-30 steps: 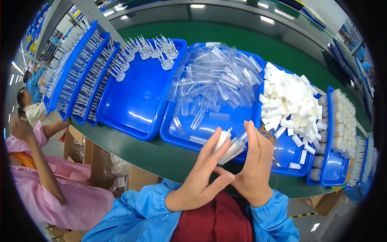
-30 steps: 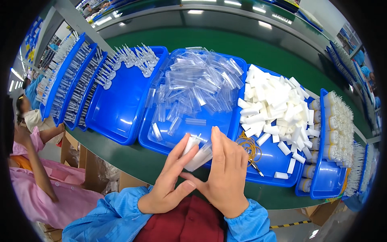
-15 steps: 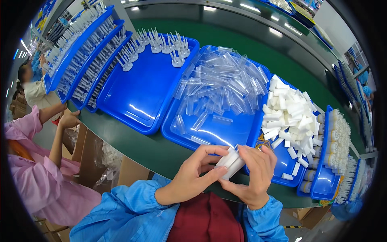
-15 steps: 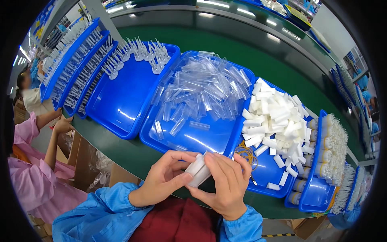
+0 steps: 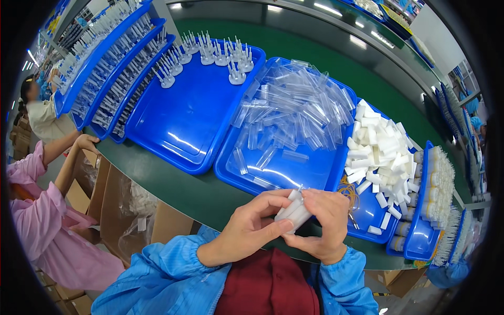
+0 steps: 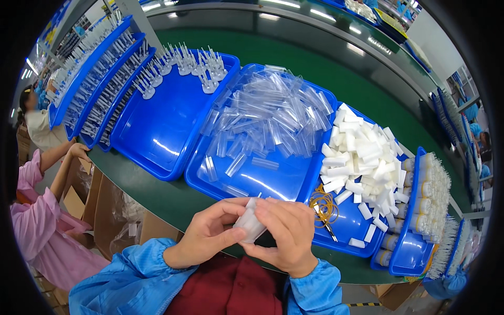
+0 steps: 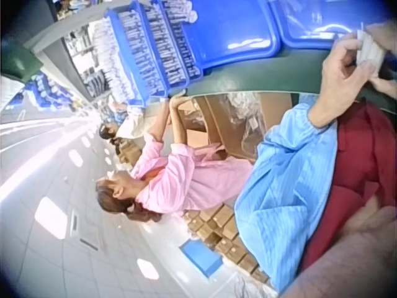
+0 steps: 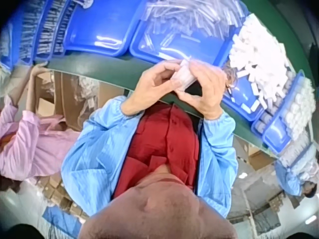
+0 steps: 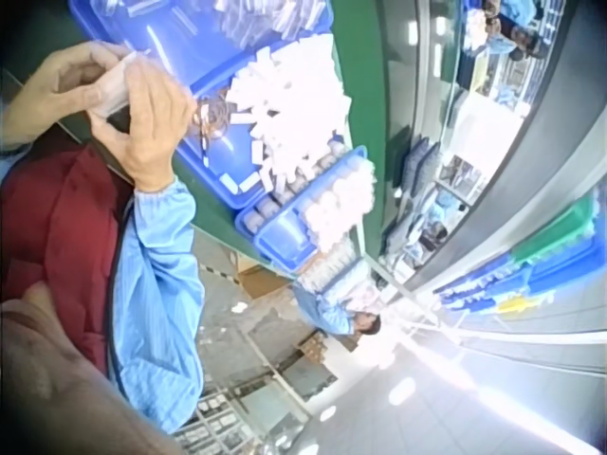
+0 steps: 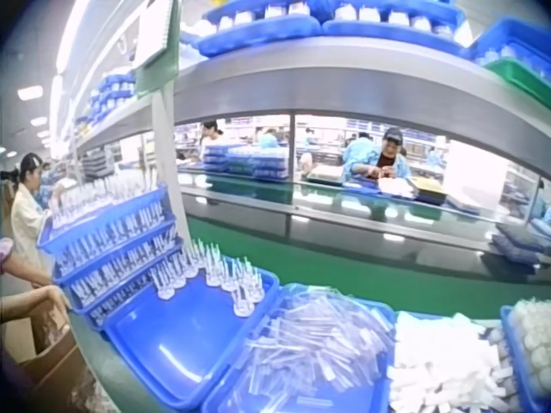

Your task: Assembling small white and clear plastic tubes and caps into sprayer units and securing them with rubber bands.

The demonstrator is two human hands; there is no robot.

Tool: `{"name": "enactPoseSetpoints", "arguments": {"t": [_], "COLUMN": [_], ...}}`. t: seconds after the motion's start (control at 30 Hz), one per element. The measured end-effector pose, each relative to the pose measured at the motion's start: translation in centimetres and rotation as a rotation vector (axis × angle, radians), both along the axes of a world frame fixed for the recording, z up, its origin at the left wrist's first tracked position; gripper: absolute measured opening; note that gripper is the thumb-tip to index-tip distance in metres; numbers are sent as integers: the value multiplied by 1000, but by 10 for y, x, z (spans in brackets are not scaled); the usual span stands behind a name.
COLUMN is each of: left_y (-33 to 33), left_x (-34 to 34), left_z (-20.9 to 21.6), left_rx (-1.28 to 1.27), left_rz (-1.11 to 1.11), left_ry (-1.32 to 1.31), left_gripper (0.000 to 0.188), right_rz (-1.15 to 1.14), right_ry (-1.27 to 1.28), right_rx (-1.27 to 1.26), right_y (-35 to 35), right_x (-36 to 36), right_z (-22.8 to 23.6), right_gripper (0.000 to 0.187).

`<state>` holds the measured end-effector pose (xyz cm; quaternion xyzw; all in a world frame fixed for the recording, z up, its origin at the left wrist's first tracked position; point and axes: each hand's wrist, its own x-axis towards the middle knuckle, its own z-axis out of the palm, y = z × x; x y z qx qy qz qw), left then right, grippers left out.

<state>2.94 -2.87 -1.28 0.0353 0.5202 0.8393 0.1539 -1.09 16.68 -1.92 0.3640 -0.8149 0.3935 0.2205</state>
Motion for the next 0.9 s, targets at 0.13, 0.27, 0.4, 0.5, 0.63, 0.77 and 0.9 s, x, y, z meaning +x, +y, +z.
{"name": "enactPoseSetpoints", "arguments": {"t": [0.13,0.27,0.4,0.5,0.63,0.77,0.9], "left_y": [-3,-11,-10,-14,-17,-9,0], "left_x": [-2,-5,-8,-8,-7,-2,-3], "left_z": [-9,-15,-13,-15,-13,-9,-5], "left_rx": [39,8,-70,-114,-158,-217,-358], "left_rz": [106,267,275,281,259,225,159], "left_ry": [-26,15,84,108,111,148,213], "left_gripper": [32,33,32,31,29,27,28], "right_rz": [12,-44,-186,-224,-201,-91,21], "right_ry": [-110,-261,-40,-70,-314,-882,-1049], "right_rx": [55,66,392,615,567,-216,-848], "right_y": [-5,-5,-16,-17,-4,8,10], "right_x": [-8,-33,-67,-59,-42,-31,-12], "right_z": [9,25,2,1,16,35,38], "right_gripper": [81,61,36,38,49,48,56]}}
